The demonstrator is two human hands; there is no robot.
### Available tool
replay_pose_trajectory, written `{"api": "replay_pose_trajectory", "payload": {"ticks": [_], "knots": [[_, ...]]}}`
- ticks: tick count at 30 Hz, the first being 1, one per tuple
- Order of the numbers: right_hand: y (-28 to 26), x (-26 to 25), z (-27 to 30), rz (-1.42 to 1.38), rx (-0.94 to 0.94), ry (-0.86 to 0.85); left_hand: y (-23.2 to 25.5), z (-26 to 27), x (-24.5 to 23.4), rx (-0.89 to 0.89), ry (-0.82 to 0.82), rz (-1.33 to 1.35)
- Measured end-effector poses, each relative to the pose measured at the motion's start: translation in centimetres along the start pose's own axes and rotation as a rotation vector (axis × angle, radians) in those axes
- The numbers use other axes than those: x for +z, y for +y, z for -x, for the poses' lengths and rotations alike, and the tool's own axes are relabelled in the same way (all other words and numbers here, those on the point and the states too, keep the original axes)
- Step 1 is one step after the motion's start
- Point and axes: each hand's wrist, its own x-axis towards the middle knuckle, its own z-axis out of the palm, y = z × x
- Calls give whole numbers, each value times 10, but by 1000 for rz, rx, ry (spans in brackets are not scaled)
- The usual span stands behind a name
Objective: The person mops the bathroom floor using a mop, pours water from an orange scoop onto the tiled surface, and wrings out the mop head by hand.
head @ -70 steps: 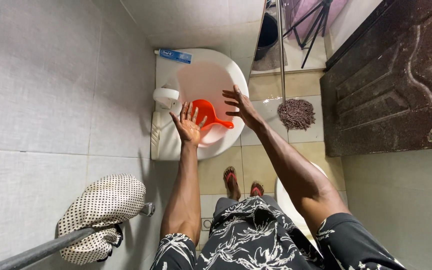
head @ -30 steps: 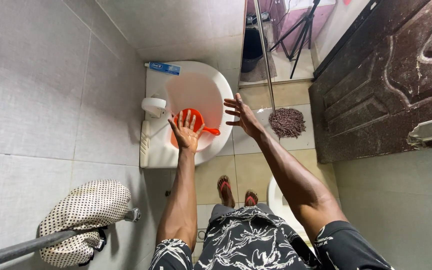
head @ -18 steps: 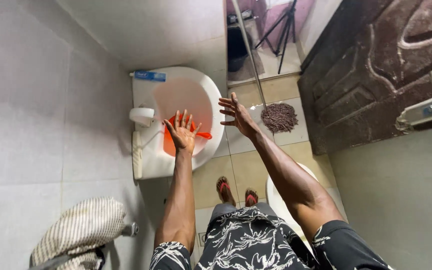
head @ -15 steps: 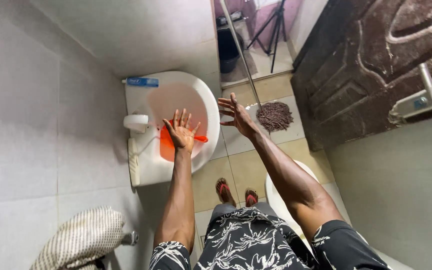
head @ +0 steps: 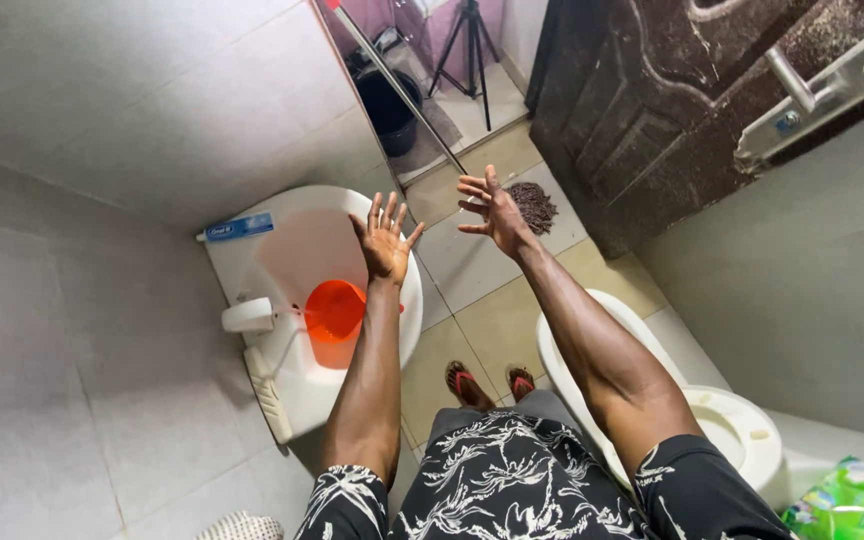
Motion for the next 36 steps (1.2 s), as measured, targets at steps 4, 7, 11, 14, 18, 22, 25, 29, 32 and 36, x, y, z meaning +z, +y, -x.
{"api": "replay_pose_trajectory", "payload": {"ticks": [4,7,11,14,18,22,25,29,32,36], "knots": [[-2,-11,-6,-53,-1,66,-4,-29,13,-38,-70,-47],[-2,-18,-8,-115,3,92,-10,-49,23,-64,-93,-66],[-12,-25,-25,-160,-26,140,-18,-78,34,-83,-121,-85],[-17,-39,-41,-169,-42,146,-25,-99,35,-108,-105,-78],[-24,-63,-72,-162,-39,151,-33,-132,38,-112,-60,-98],[-27,-82,-109,-177,-8,131,-39,-168,38,-100,-22,-96],[-36,-90,-140,-160,6,95,-38,-194,38,-77,7,-119],[-44,-94,-171,-102,35,63,-40,-220,36,-60,69,-143],[-50,-96,-193,-67,60,54,-42,-241,32,-60,93,-167],[-51,-100,-222,-80,79,17,-49,-269,17,-40,130,-242]]}}
